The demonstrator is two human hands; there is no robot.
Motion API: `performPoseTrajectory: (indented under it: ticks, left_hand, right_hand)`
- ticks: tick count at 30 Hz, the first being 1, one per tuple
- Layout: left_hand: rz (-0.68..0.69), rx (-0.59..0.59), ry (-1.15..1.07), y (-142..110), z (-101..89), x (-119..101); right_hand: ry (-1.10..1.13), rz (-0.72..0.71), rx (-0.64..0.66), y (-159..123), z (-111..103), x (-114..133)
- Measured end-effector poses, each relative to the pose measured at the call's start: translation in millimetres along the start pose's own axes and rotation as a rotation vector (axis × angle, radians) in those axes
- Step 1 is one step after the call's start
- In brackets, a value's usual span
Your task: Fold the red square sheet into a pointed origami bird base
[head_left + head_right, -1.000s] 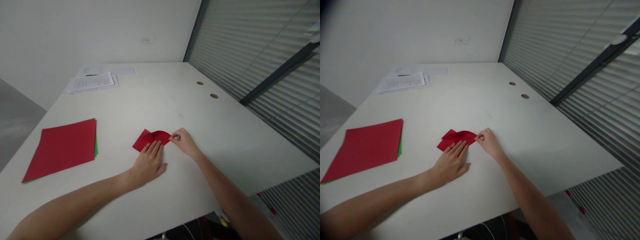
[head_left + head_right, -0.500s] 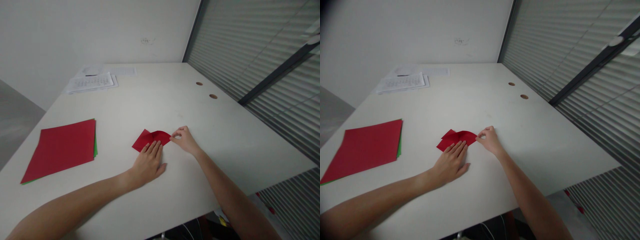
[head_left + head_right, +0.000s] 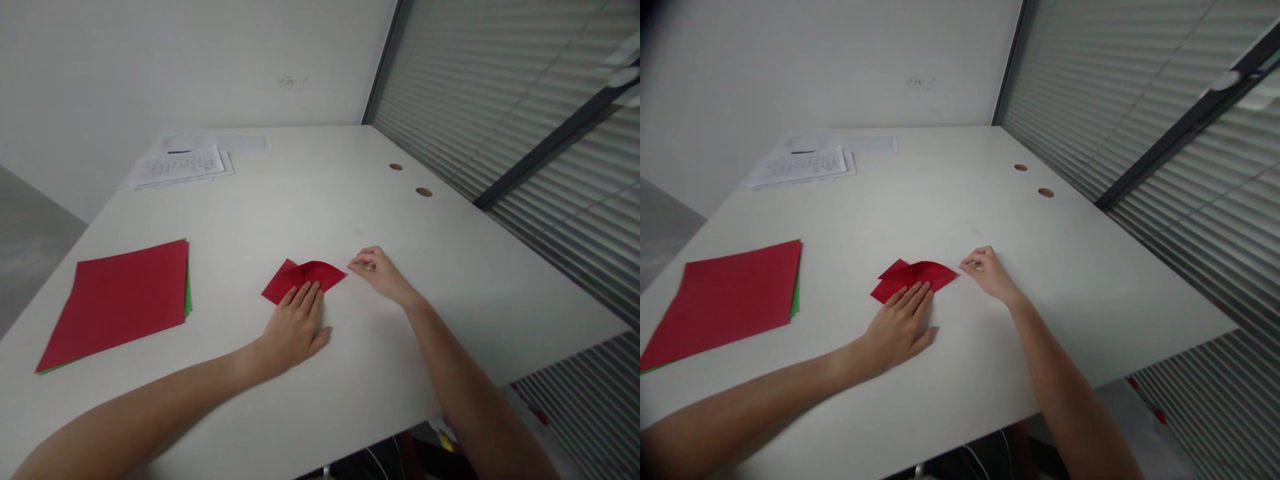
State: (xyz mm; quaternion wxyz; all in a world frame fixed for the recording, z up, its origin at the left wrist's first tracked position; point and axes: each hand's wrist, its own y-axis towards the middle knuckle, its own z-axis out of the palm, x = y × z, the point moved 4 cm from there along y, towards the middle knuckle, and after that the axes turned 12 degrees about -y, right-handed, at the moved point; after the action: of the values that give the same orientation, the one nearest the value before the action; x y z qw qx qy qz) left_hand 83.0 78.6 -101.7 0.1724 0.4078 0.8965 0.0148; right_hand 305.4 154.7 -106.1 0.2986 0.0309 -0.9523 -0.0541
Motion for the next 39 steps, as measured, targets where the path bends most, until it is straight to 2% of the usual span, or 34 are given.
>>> performPoseTrajectory:
  ticks: [3,7,13,18,22,26,28,30,35,39]
  left_hand:
    - [-0.001,0.009,-0.002,0,-0.1,0]
    - [0.0,0.003,-0.008,0,-0.9,0]
    - [0.006,0.006,-0.019,1,-1.8,1]
    - [-0.002,0.011,-0.015,1,-2.3,2]
    - [0.001,0.008,-0.007,0,-2.1,3]
    - [0.004,-0.003,-0.013,-1,-2.1,3]
    - [0.006,-0.007,-0.018,-1,-2.2,3]
    - [0.006,-0.007,-0.019,0,-2.4,3]
    - [0.009,0.006,-0.008,1,-2.9,3]
    - [0.011,0.005,-0.013,1,-2.7,2]
  right_hand:
    - [0.0,-0.031,0.03,-2,-1,5]
    - [-0.05,-0.069,0.079,-5,8,12]
    - [-0.2,-0.08,0.042,-6,12,9]
    - [-0.302,-0.171,-0.005,-7,9,7]
    - [-0.209,-0.229,-0.027,-5,1,5]
    - [0.016,-0.242,0.059,-5,-8,8]
    - [0.057,-0.243,0.102,-6,-7,10]
    - [0.041,-0.233,0.111,-7,-2,12]
    - [-0.114,-0.176,0.034,-7,11,9]
    - [-0.173,-0.181,0.003,-8,13,10]
